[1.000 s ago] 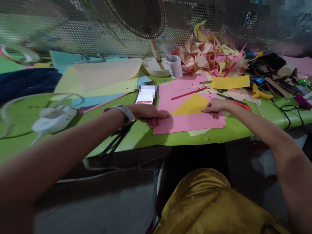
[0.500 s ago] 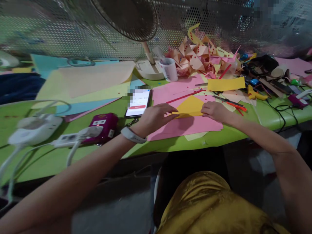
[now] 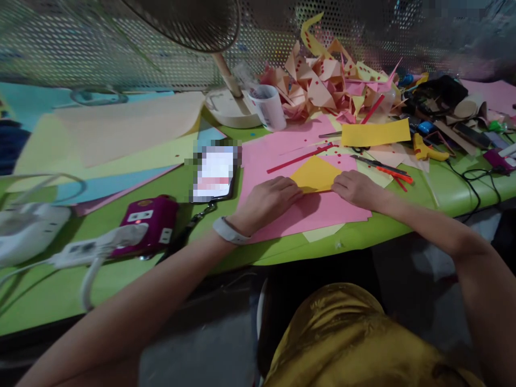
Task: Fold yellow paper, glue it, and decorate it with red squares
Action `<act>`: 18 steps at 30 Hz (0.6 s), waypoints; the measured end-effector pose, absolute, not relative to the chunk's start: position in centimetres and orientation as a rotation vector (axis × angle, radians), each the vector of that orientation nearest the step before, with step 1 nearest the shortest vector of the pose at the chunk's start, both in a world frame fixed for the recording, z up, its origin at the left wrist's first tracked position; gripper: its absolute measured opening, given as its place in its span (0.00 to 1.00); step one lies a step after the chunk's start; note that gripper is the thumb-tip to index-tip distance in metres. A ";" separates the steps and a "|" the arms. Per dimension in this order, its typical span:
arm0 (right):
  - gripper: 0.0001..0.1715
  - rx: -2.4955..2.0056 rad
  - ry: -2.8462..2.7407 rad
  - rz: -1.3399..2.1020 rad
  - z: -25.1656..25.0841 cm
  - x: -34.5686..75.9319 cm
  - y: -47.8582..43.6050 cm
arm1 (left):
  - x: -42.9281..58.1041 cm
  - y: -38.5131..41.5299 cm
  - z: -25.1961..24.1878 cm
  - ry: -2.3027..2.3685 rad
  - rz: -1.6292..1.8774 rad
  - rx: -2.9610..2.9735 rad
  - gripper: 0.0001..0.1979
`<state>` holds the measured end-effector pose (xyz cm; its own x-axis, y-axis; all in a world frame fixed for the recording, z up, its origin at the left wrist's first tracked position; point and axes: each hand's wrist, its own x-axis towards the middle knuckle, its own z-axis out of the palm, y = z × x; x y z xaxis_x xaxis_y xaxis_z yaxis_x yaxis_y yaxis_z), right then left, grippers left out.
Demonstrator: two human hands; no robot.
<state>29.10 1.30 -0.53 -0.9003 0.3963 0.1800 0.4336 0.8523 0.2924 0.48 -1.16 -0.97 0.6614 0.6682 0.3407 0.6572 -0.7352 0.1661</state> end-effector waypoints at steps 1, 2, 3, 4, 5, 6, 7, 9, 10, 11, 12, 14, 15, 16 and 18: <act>0.19 -0.689 -2.900 -0.456 -0.6 29.0 1.3 | 0.6 -1.2 -1.0 1.156 0.593 2.833 0.23; 0.19 -0.728 -2.883 -0.399 -0.6 29.0 1.3 | 0.7 -1.2 -0.9 1.184 0.590 2.825 0.23; 0.19 -0.771 -2.865 -0.330 -0.5 28.9 1.4 | 0.7 -1.2 -0.9 1.209 0.593 2.806 0.23; 0.18 -0.813 -2.846 -0.250 -0.5 28.8 1.5 | 0.8 -1.0 -0.9 1.232 0.604 2.769 0.22; 0.18 -0.855 -2.827 -0.159 -0.4 28.7 1.6 | 0.8 -0.7 -0.8 1.251 0.612 2.722 0.22; 0.18 -0.897 -2.806 -0.056 -0.2 28.6 1.9 | 0.8 -0.4 -0.7 1.271 0.610 2.666 0.21; 0.17 -0.945 -2.781 0.058 0.0 28.5 2.1 | 0.8 0.0 -0.6 1.299 0.594 2.598 0.20; 0.14 -1.068 -2.712 0.298 0.5 28.2 2.7 | 1.0 0.7 -0.3 1.376 0.531 2.455 0.17; 0.12 -1.140 -2.670 0.412 0.8 28.0 3.0 | 1.2 0.8 0.0 1.417 0.501 2.401 0.15; 0.09 -1.212 -2.628 0.517 1.1 27.9 3.3 | 1.5 0.9 0.2 1.453 0.481 2.374 0.14; 0.07 -1.280 -2.588 0.607 1.4 27.8 3.6 | 1.9 0.7 0.4 1.482 0.471 2.384 0.13; 0.05 -1.374 -2.537 0.733 1.9 27.5 4.1 | 2.7 0.1 0.7 1.499 0.495 2.500 0.14; 0.06 -1.396 -2.527 0.771 2.1 27.5 4.2 | 3.2 -0.3 0.6 1.483 0.503 2.575 0.16; 0.06 -1.403 -2.527 0.786 2.2 27.4 4.3 | 3.6 -0.8 0.5 1.453 0.512 2.632 0.19; 0.05 -1.381 -2.543 0.720 2.2 27.4 4.1 | 4.2 -1.6 -0.1 1.359 0.480 2.679 0.22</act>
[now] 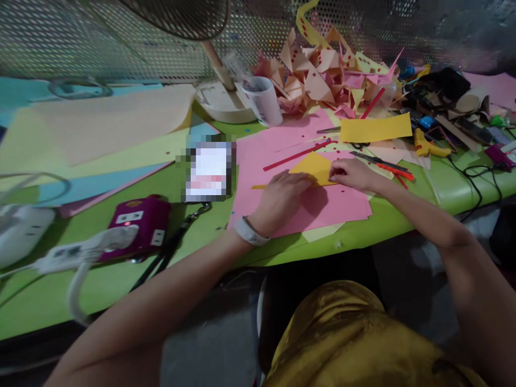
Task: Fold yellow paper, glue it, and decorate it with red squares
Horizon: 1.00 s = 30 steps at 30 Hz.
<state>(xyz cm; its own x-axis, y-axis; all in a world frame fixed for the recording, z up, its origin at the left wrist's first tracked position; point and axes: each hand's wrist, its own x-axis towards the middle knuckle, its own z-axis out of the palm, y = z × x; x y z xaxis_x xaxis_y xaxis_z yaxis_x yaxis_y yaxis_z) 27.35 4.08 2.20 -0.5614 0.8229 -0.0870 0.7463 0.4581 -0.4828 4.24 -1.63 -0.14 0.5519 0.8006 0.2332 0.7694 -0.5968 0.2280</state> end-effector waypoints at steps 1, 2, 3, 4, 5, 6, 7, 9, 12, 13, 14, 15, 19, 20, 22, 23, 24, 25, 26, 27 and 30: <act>0.05 -1.361 -2.555 0.643 2.0 27.3 3.8 | 4.4 -2.0 -0.6 1.345 0.462 2.684 0.23; 0.06 -1.343 -2.566 0.546 1.8 27.3 3.4 | 4.5 -2.3 -1.0 1.345 0.444 2.682 0.23; 0.08 -1.328 -2.581 0.440 1.4 27.3 2.9 | 4.6 -2.5 -1.4 1.361 0.432 2.677 0.23; 0.11 -1.316 -2.599 0.338 1.0 27.2 2.4 | 4.7 -2.8 -1.7 1.380 0.422 2.671 0.23; 0.14 -1.304 -2.619 0.252 0.6 27.1 1.8 | 4.7 -3.0 -1.9 1.399 0.411 2.663 0.24; 0.17 -1.290 -2.640 0.190 0.1 27.1 1.2 | 4.7 -3.3 -2.1 1.416 0.399 2.655 0.26; 0.20 -1.272 -2.663 0.154 -0.3 27.0 0.6 | 4.7 -3.5 -2.1 1.431 0.385 2.648 0.28; 0.25 -1.233 -2.709 0.153 -1.2 27.0 -0.2 | 4.8 -3.9 -2.0 1.448 0.355 2.638 0.33; 0.39 -1.204 -2.768 0.220 -2.0 27.3 -0.6 | 4.9 -4.2 -1.9 1.488 0.356 2.623 0.37; 0.41 -1.198 -2.780 0.237 -2.2 27.5 -0.6 | 5.0 -4.2 -2.0 1.504 0.369 2.621 0.38; 0.42 -1.195 -2.785 0.247 -2.3 27.6 -0.6 | 5.0 -4.3 -2.0 1.521 0.386 2.622 0.38; 0.42 -1.192 -2.789 0.252 -2.3 27.7 -0.5 | 5.0 -4.3 -2.1 1.536 0.404 2.625 0.38; 0.41 -1.196 -2.790 0.228 -2.2 27.7 -0.6 | 5.2 -4.1 -2.4 1.557 0.435 2.644 0.36; 0.40 -1.193 -2.791 0.215 -2.1 27.7 -0.7 | 5.2 -4.1 -2.4 1.559 0.430 2.643 0.36; 0.38 -1.175 -2.789 0.181 -1.9 27.6 -1.0 | 5.3 -4.0 -2.4 1.564 0.416 2.645 0.37; 0.36 -1.160 -2.788 0.161 -1.8 27.6 -1.1 | 5.4 -4.0 -2.4 1.566 0.410 2.650 0.38; 0.35 -1.142 -2.788 0.140 -1.8 27.6 -1.3 | 5.4 -3.9 -2.4 1.568 0.407 2.659 0.38; 0.33 -1.121 -2.789 0.120 -1.8 27.6 -1.4 | 5.4 -3.9 -2.5 1.568 0.403 2.671 0.39; 0.32 -1.100 -2.790 0.101 -1.8 27.6 -1.4 | 5.4 -3.8 -2.5 1.566 0.399 2.682 0.39; 0.31 -1.080 -2.789 0.085 -1.9 27.6 -1.5 | 5.4 -3.8 -2.5 1.566 0.393 2.690 0.39; 0.29 -1.019 -2.782 0.050 -2.1 27.7 -1.5 | 5.4 -3.8 -2.3 1.564 0.365 2.709 0.39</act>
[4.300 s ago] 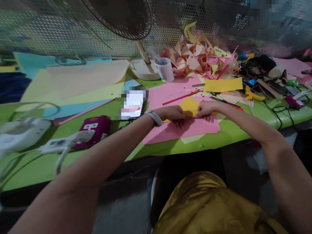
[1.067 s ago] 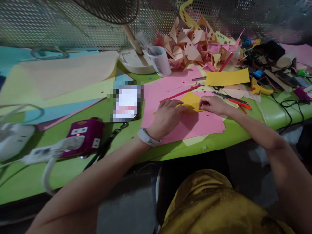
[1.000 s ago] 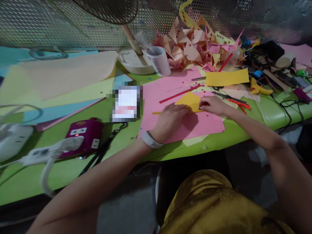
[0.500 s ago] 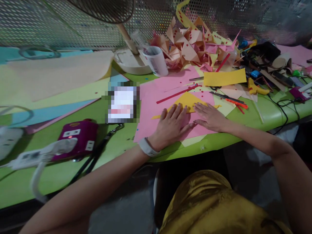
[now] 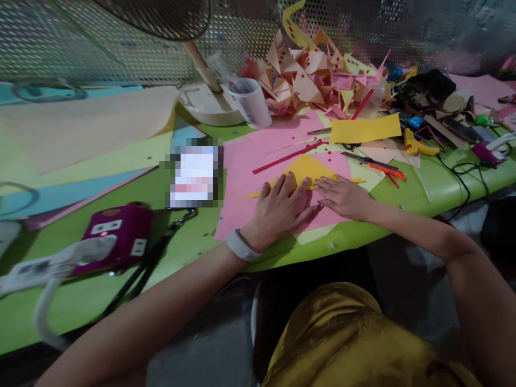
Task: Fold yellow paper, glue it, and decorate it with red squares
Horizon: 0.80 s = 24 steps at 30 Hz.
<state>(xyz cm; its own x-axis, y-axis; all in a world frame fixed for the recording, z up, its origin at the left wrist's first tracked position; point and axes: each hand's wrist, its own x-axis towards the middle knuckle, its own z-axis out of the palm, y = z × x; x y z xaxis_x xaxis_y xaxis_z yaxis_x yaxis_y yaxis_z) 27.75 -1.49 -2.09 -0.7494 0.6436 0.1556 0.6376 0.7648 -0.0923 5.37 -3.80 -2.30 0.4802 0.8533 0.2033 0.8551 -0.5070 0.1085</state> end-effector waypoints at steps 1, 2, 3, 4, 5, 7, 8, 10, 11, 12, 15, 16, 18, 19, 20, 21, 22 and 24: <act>0.28 -0.999 -2.781 0.043 -2.2 27.8 -1.5 | 5.4 -3.8 -2.2 -1.553 -0.353 -2.696 0.39; 0.28 -0.982 -2.781 0.039 -2.2 27.9 -1.5 | 5.4 -3.9 -2.1 -1.556 -0.344 -2.694 0.40; 0.28 -0.972 -2.782 0.041 -2.3 27.9 -1.5 | 5.5 -3.9 -2.0 -1.563 -0.340 -2.692 0.40; 0.28 -0.968 -2.781 0.048 -2.3 28.0 -1.5 | 5.5 -4.0 -2.0 -1.574 -0.341 -2.691 0.40; 0.29 -0.972 -2.777 0.059 -2.3 28.1 -1.5 | 5.6 -4.0 -2.0 -1.588 -0.346 -2.690 0.40; 0.30 -0.988 -2.761 0.086 -2.4 28.2 -1.5 | 5.8 -4.1 -2.0 -1.620 -0.362 -2.691 0.40; 0.30 -0.996 -2.752 0.098 -2.4 28.3 -1.5 | 5.8 -4.2 -2.1 -1.637 -0.368 -2.688 0.40; 0.30 -1.007 -2.737 0.112 -2.5 28.3 -1.5 | 6.0 -4.3 -2.2 -1.670 -0.365 -2.680 0.39; 0.30 -1.011 -2.732 0.115 -2.6 28.4 -1.5 | 6.1 -4.3 -2.2 -1.685 -0.355 -2.675 0.40; 0.30 -1.013 -2.728 0.113 -2.6 28.4 -1.5 | 6.2 -4.4 -2.2 -1.700 -0.341 -2.671 0.40; 0.30 -1.019 -2.724 0.090 -2.6 28.4 -1.5 | 6.4 -4.6 -2.0 -1.735 -0.299 -2.665 0.40; 0.30 -1.022 -2.727 0.081 -2.5 28.4 -1.6 | 6.4 -4.6 -1.9 -1.739 -0.295 -2.664 0.40; 0.30 -1.033 -2.740 0.069 -2.4 28.3 -1.6 | 6.4 -4.6 -1.9 -1.729 -0.311 -2.666 0.40; 0.31 -1.043 -2.747 0.065 -2.3 28.3 -1.5 | 6.3 -4.6 -1.9 -1.718 -0.324 -2.668 0.40; 0.31 -1.052 -2.756 0.061 -2.3 28.3 -1.5 | 6.2 -4.6 -2.0 -1.709 -0.337 -2.669 0.39; 0.31 -1.059 -2.765 0.057 -2.2 28.2 -1.5 | 6.2 -4.6 -2.1 -1.704 -0.348 -2.669 0.39; 0.32 -1.063 -2.775 0.053 -2.2 28.2 -1.5 | 6.1 -4.6 -2.2 -1.700 -0.356 -2.665 0.38; 0.32 -1.061 -2.792 0.052 -2.1 28.1 -1.5 | 6.0 -4.5 -2.4 -1.687 -0.364 -2.656 0.37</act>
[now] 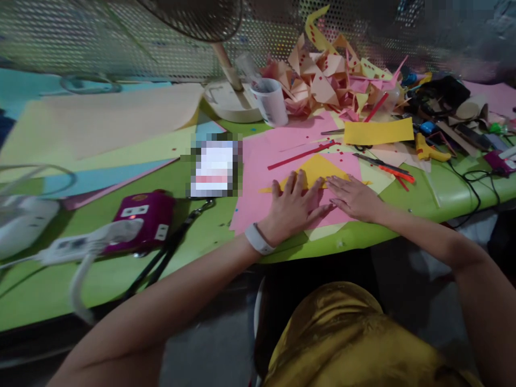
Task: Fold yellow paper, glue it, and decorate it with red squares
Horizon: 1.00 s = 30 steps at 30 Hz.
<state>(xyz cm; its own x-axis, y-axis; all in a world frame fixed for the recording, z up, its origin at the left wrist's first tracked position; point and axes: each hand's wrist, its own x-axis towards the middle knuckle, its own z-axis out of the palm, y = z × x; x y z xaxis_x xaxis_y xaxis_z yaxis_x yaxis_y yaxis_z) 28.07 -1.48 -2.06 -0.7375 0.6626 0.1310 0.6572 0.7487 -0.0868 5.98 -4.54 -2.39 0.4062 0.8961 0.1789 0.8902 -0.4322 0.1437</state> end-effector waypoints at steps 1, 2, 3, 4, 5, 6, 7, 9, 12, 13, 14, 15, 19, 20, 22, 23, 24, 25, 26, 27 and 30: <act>0.31 -1.061 -2.801 0.058 -2.0 28.0 -1.5 | 5.9 -4.5 -2.5 1.657 0.363 2.624 0.37; 0.31 -1.066 -2.806 0.065 -2.0 27.9 -1.6 | 5.9 -4.5 -2.6 1.651 0.368 2.637 0.37; 0.31 -1.078 -2.811 0.071 -2.0 27.8 -1.6 | 5.8 -4.5 -2.7 1.643 0.376 2.650 0.37; 0.30 -1.092 -2.818 0.076 -2.0 27.8 -1.7 | 5.8 -4.4 -2.7 1.637 0.385 2.662 0.37; 0.30 -1.108 -2.827 0.080 -1.9 27.7 -1.7 | 5.7 -4.4 -2.8 1.633 0.396 2.671 0.38; 0.31 -1.124 -2.838 0.085 -1.9 27.6 -1.7 | 5.7 -4.4 -2.8 1.630 0.407 2.678 0.38; 0.31 -1.138 -2.851 0.093 -1.9 27.6 -1.8 | 5.7 -4.3 -2.8 1.626 0.414 2.684 0.38; 0.33 -1.151 -2.874 0.118 -2.0 27.6 -1.8 | 5.6 -4.4 -2.7 1.613 0.412 2.698 0.37; 0.33 -1.137 -2.877 0.149 -2.1 27.7 -1.7 | 5.6 -4.4 -2.4 1.607 0.363 2.710 0.38; 0.33 -1.126 -2.871 0.152 -2.2 27.8 -1.7 | 5.6 -4.5 -2.3 1.609 0.345 2.713 0.38; 0.33 -1.116 -2.864 0.151 -2.2 27.8 -1.7 | 5.6 -4.5 -2.2 1.609 0.332 2.714 0.38; 0.33 -1.109 -2.857 0.148 -2.3 27.9 -1.7 | 5.6 -4.5 -2.2 1.608 0.328 2.714 0.38; 0.33 -1.103 -2.830 0.139 -2.5 28.0 -1.9 | 5.6 -4.5 -2.1 1.597 0.357 2.717 0.38; 0.33 -1.108 -2.822 0.138 -2.5 28.0 -2.0 | 5.6 -4.5 -2.1 1.598 0.363 2.719 0.38; 0.32 -1.128 -2.801 0.140 -2.4 28.0 -2.2 | 5.6 -4.5 -2.1 1.603 0.364 2.725 0.38; 0.32 -1.138 -2.794 0.142 -2.4 28.0 -2.2 | 5.6 -4.5 -2.0 1.606 0.359 2.726 0.38; 0.32 -1.142 -2.791 0.145 -2.3 28.0 -2.3 | 5.6 -4.5 -2.0 1.610 0.350 2.726 0.38; 0.32 -1.141 -2.793 0.146 -2.3 28.0 -2.3 | 5.7 -4.5 -1.9 1.613 0.339 2.726 0.39; 0.32 -1.138 -2.798 0.146 -2.3 28.0 -2.3 | 5.7 -4.6 -1.9 1.617 0.328 2.724 0.39; 0.32 -1.134 -2.802 0.145 -2.3 28.0 -2.4 | 5.8 -4.6 -1.8 1.620 0.316 2.722 0.39; 0.32 -1.138 -2.796 0.150 -2.3 28.0 -2.4 | 5.9 -4.7 -1.6 1.634 0.282 2.715 0.40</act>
<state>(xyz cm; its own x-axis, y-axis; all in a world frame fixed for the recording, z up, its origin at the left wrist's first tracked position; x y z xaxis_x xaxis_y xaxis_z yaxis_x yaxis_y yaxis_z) 28.03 -2.37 -2.32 -0.7106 0.6999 0.0725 0.6882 0.7127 -0.1358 5.86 -4.67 -1.62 0.4569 0.8729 0.1714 0.8799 -0.4718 0.0570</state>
